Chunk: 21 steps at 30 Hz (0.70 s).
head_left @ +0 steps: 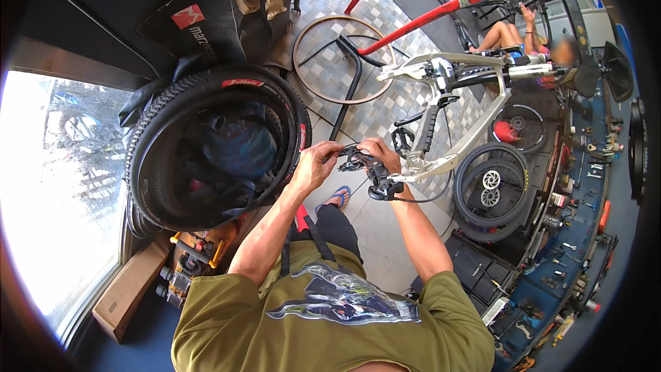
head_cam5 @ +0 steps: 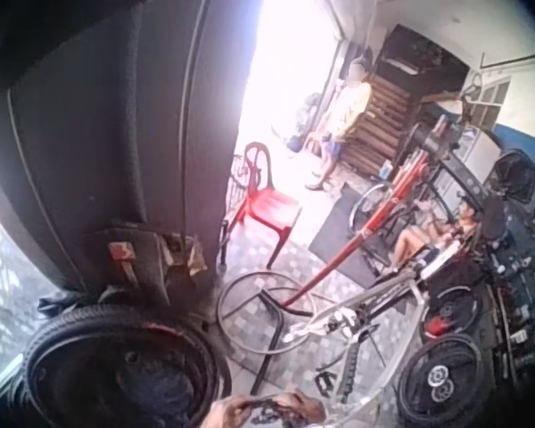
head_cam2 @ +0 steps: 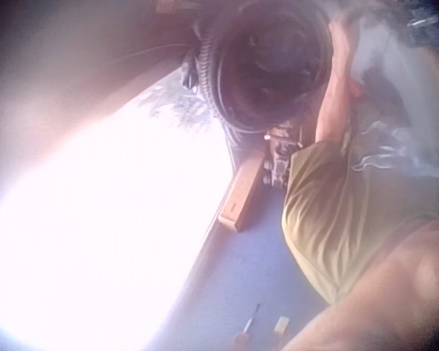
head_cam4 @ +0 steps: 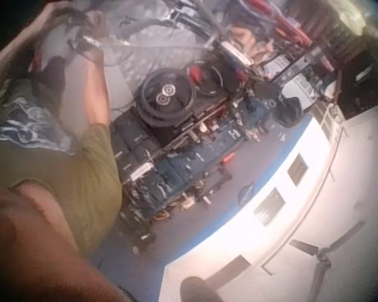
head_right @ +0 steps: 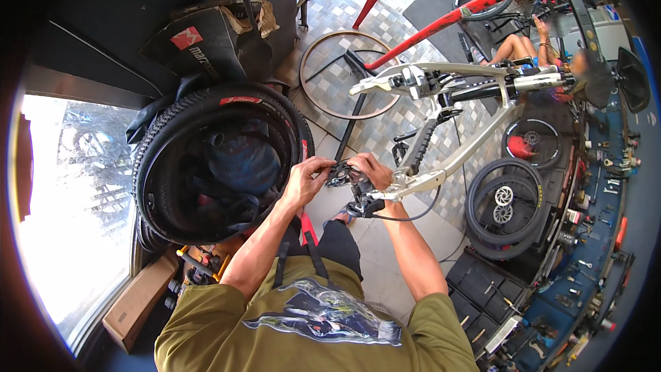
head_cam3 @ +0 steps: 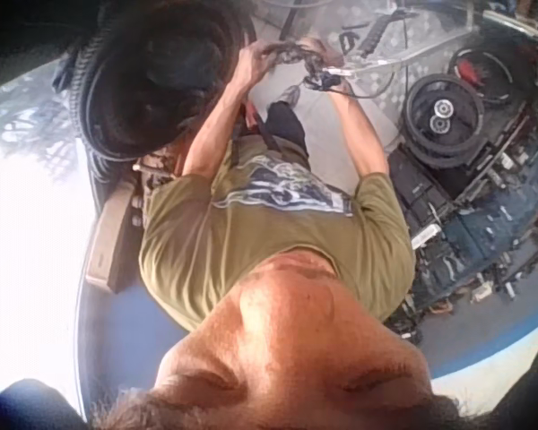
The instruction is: The person adjusts the rear derailleur and cable tension on a bicycle mounted on a repair stand using a small tool. They then walk to a workbench, open a small packet, and handle a bottle before returning to the bike.
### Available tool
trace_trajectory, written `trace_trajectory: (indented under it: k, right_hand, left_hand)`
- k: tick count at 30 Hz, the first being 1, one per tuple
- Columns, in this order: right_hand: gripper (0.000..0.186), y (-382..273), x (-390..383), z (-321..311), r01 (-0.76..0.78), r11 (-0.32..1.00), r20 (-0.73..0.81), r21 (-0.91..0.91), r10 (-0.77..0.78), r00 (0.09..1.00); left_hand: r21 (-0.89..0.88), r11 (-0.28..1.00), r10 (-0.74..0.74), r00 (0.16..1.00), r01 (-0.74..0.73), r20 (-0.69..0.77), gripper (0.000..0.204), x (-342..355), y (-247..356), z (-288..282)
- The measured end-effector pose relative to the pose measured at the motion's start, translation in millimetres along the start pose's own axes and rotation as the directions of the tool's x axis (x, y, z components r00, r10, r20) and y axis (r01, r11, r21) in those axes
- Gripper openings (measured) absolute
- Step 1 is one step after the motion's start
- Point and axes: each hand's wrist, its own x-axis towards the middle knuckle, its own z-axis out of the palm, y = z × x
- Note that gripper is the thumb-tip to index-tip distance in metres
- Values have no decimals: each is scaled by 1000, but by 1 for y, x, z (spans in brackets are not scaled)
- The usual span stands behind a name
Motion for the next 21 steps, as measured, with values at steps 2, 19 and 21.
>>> trace_trajectory:
  k: [2,19,21]
  right_hand:
    - [50,4,2,2,55,998,-58,37,-53,997]
    - [40,-7,7,0,-184,970,1,-157,186,983]
    - [45,-14,12,-6,-218,976,-14,-22,218,976]
  left_hand:
    - [8,999,39,999,-39,6,23,2,-2,-2]
    - [288,942,154,985,-171,81,43,5,20,-2]
    - [318,929,173,982,-188,76,46,4,21,3]
